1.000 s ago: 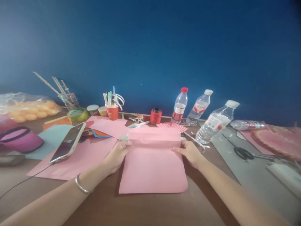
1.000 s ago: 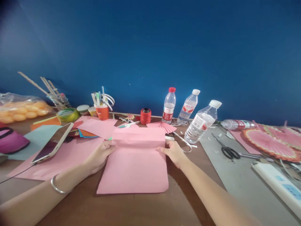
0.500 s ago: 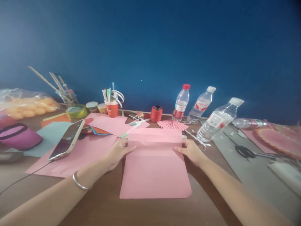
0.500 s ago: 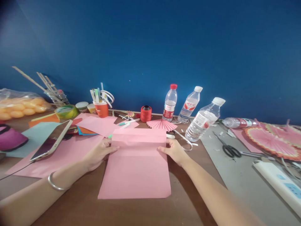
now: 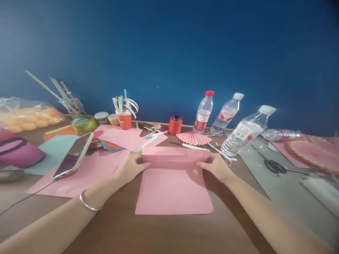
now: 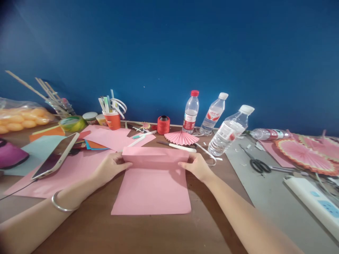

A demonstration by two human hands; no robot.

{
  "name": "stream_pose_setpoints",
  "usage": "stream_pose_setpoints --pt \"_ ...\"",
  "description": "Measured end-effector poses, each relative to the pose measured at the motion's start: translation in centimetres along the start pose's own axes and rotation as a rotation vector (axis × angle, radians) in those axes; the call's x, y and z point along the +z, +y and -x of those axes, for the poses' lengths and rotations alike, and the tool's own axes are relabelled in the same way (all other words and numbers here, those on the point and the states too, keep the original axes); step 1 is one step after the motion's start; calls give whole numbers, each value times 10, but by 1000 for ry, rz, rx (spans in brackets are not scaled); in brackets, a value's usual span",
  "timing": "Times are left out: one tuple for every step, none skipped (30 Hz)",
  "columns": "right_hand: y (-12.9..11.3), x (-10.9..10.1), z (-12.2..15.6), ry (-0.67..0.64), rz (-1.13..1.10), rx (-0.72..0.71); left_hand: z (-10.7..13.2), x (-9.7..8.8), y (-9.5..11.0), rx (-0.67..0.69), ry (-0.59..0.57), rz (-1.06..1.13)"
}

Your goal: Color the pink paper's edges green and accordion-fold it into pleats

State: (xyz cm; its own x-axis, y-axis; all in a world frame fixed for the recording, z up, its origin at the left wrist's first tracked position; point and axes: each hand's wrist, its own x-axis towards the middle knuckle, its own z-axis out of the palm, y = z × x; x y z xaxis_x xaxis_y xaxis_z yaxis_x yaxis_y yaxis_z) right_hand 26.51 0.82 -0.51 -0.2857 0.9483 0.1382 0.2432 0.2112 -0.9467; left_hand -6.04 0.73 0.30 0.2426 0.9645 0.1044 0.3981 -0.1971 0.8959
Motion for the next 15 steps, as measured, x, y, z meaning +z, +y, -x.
stream_pose_setpoints --pt "-2 -1 1 -28 66 -51 1 -2 1 29 -5 -46" --pt "-4 -2 2 -61 134 -112 2 -3 2 61 -19 -88" --pt "-6 -3 2 -101 196 -179 3 -5 3 100 -46 -128" --pt "-8 -3 3 -145 245 -242 3 -7 5 146 -85 -165" --pt "-10 -3 4 -189 279 -294 4 -8 6 199 -132 -198" --pt "-11 -3 4 -229 301 -333 4 -10 6 255 -184 -227" --pt "-12 -3 4 -261 317 -362 4 -11 6 309 -234 -253" --pt "-12 -3 4 -284 331 -380 4 -12 5 360 -279 -278" --pt "-12 -3 5 -299 346 -391 3 -13 5 405 -319 -302" --pt "-12 -3 5 -315 362 -399 2 -14 4 446 -358 -328" --pt "-12 -3 5 -333 380 -405 1 -16 4 482 -399 -355" --pt "-12 -3 5 -352 401 -410 1 -17 4 514 -439 -382" --pt "-12 -2 5 -375 423 -412 0 -18 5 543 -475 -408" --pt "-12 -2 5 -401 443 -412 0 -19 7 565 -504 -428" --pt "-12 -1 6 -428 461 -411 0 -20 8 582 -526 -454"
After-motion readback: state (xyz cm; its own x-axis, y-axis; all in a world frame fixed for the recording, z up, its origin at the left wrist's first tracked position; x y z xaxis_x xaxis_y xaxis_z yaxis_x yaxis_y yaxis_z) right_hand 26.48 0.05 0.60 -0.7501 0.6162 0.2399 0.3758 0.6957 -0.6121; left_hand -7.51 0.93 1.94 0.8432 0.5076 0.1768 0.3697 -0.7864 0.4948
